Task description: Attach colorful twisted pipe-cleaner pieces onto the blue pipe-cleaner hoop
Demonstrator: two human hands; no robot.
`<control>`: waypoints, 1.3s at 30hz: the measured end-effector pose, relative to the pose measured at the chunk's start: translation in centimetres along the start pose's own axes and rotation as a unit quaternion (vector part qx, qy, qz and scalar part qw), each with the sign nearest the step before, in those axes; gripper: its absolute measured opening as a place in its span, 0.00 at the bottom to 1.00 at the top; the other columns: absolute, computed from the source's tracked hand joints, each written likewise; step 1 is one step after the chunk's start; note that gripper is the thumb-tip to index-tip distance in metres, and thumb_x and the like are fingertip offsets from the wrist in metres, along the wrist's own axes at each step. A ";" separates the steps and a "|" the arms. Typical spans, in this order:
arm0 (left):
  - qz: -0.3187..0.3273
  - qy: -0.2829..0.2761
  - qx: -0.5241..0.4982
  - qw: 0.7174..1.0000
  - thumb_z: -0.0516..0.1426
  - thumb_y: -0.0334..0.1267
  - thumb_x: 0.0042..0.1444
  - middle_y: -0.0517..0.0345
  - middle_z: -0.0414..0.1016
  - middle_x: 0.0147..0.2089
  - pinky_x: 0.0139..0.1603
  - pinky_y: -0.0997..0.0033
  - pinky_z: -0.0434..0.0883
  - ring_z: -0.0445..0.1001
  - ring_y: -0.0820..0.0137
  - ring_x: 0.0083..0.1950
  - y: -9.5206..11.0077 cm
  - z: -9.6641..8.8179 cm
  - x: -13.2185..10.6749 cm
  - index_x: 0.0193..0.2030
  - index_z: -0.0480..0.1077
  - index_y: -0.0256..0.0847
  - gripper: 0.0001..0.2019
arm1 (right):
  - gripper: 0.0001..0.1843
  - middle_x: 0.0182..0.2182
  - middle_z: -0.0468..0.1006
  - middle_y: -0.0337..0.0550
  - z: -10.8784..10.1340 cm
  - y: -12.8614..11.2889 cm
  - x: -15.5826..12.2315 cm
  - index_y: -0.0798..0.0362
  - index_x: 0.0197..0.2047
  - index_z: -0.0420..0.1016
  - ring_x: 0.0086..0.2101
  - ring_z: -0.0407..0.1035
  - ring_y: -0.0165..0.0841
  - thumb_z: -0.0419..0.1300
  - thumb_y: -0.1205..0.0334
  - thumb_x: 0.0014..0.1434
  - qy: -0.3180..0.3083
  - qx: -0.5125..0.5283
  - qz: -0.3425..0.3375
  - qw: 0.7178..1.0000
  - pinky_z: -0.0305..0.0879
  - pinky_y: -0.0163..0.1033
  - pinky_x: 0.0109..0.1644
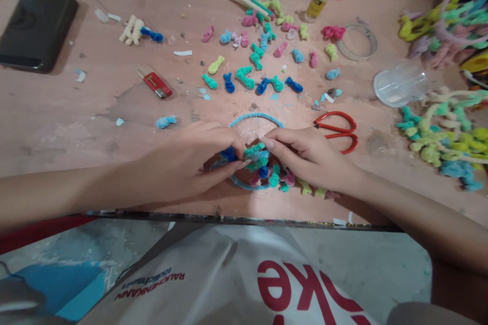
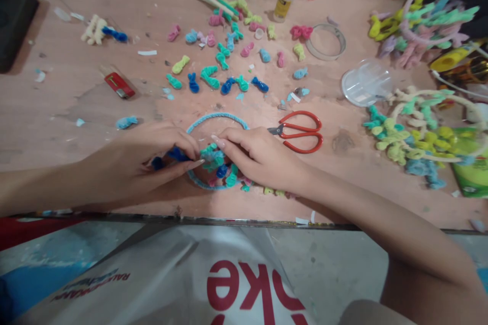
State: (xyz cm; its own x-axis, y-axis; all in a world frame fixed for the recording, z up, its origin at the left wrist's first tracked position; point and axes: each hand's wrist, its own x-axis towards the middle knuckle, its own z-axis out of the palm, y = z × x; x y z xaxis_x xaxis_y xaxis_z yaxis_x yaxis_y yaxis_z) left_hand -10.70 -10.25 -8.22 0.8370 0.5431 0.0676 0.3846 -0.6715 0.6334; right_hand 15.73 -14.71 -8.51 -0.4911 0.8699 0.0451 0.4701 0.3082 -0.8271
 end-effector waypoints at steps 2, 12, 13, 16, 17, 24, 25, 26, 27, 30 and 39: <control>0.007 0.012 0.002 1.000 0.58 0.42 0.74 0.61 0.84 0.48 0.52 0.66 0.69 0.80 0.65 0.50 0.0 0.0 0.0 0.48 0.77 0.47 0.06 | 0.21 0.24 0.71 0.33 0.0 -0.1 0.0 0.56 0.42 0.79 0.24 0.66 0.24 0.53 0.53 0.80 -0.011 0.020 0.013 1.000 0.59 0.33 0.32; -0.029 0.010 -0.041 0.999 0.58 0.40 0.73 0.62 0.85 0.49 0.49 0.69 0.70 0.82 0.66 0.50 0.2 0.0 0.1 0.49 0.77 0.48 0.06 | 0.20 0.24 0.74 0.36 0.1 0.0 -0.1 0.57 0.39 0.80 0.23 0.67 0.24 0.55 0.55 0.79 -0.009 -0.011 0.010 1.000 0.58 0.33 0.30; -0.031 0.010 -0.046 0.998 0.58 0.40 0.73 0.62 0.85 0.49 0.50 0.69 0.71 0.82 0.66 0.50 0.2 0.0 0.1 0.48 0.77 0.48 0.06 | 0.20 0.23 0.74 0.35 0.2 0.0 0.0 0.57 0.38 0.79 0.22 0.67 0.24 0.55 0.56 0.79 0.003 -0.021 0.005 1.000 0.58 0.33 0.29; -0.040 0.014 -0.052 0.998 0.57 0.42 0.73 0.62 0.85 0.49 0.50 0.68 0.73 0.83 0.66 0.50 0.3 -0.1 0.0 0.48 0.77 0.48 0.06 | 0.18 0.22 0.70 0.33 0.4 0.1 0.0 0.56 0.36 0.77 0.22 0.65 0.23 0.55 0.60 0.78 0.031 -0.036 -0.015 0.999 0.57 0.32 0.29; -0.046 0.018 -0.057 0.997 0.58 0.42 0.73 0.62 0.84 0.49 0.49 0.69 0.74 0.83 0.67 0.49 0.4 -0.1 0.0 0.48 0.77 0.48 0.06 | 0.17 0.22 0.69 0.32 0.5 0.1 -0.1 0.56 0.36 0.77 0.21 0.64 0.22 0.55 0.61 0.78 0.037 -0.037 -0.019 0.998 0.57 0.32 0.29; -0.156 0.002 -0.186 0.970 0.60 0.47 0.70 0.62 0.87 0.46 0.36 0.74 0.76 0.87 0.67 0.44 0.9 -0.2 0.4 0.50 0.70 0.46 0.09 | 0.14 0.22 0.70 0.32 0.6 0.1 -0.5 0.54 0.40 0.76 0.22 0.64 0.25 0.56 0.58 0.78 0.041 -0.017 0.004 0.999 0.57 0.35 0.29; -0.155 0.003 -0.191 0.969 0.61 0.46 0.70 0.62 0.87 0.46 0.36 0.74 0.76 0.87 0.67 0.45 0.9 -0.2 0.4 0.51 0.70 0.45 0.10 | 0.14 0.22 0.71 0.32 0.5 0.1 -0.5 0.54 0.41 0.77 0.21 0.63 0.25 0.56 0.57 0.78 0.036 -0.010 0.010 0.999 0.57 0.35 0.29; -0.152 0.005 -0.195 0.969 0.61 0.45 0.69 0.61 0.87 0.46 0.34 0.75 0.75 0.86 0.68 0.44 0.9 -0.2 0.4 0.52 0.70 0.45 0.10 | 0.13 0.22 0.70 0.32 0.5 0.0 -0.6 0.54 0.43 0.77 0.21 0.63 0.26 0.56 0.57 0.78 0.030 -0.004 0.017 0.999 0.57 0.36 0.29; -0.149 0.011 -0.200 0.968 0.61 0.45 0.69 0.62 0.87 0.46 0.33 0.75 0.73 0.85 0.69 0.41 0.9 -0.3 0.5 0.53 0.69 0.44 0.11 | 0.13 0.22 0.70 0.32 0.5 0.0 -0.6 0.53 0.45 0.77 0.21 0.63 0.26 0.55 0.56 0.78 0.024 0.001 0.024 0.999 0.57 0.36 0.29; -0.150 0.013 -0.227 0.962 0.61 0.42 0.69 0.61 0.86 0.46 0.29 0.77 0.70 0.83 0.72 0.37 1.0 -0.4 0.6 0.51 0.69 0.42 0.10 | 0.12 0.25 0.73 0.34 0.5 0.0 -0.7 0.53 0.50 0.77 0.23 0.65 0.27 0.55 0.57 0.78 0.021 0.010 0.038 0.999 0.59 0.36 0.30; -0.133 0.011 -0.203 0.970 0.60 0.38 0.70 0.63 0.82 0.42 0.32 0.78 0.70 0.81 0.74 0.42 1.1 -1.0 0.7 0.50 0.70 0.40 0.06 | 0.18 0.33 0.81 0.42 0.4 0.3 -1.0 0.54 0.56 0.79 0.29 0.73 0.31 0.53 0.53 0.80 0.028 0.057 0.040 0.997 0.66 0.38 0.36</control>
State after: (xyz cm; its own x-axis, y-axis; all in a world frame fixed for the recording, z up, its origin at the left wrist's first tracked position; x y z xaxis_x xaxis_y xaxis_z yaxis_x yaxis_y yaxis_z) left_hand -10.03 -10.11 -6.69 0.7197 0.6828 -0.1260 0.3966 -0.2552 0.8818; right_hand 16.08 -15.66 -9.04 -0.4120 0.9112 0.0043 0.4185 0.1934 -0.8874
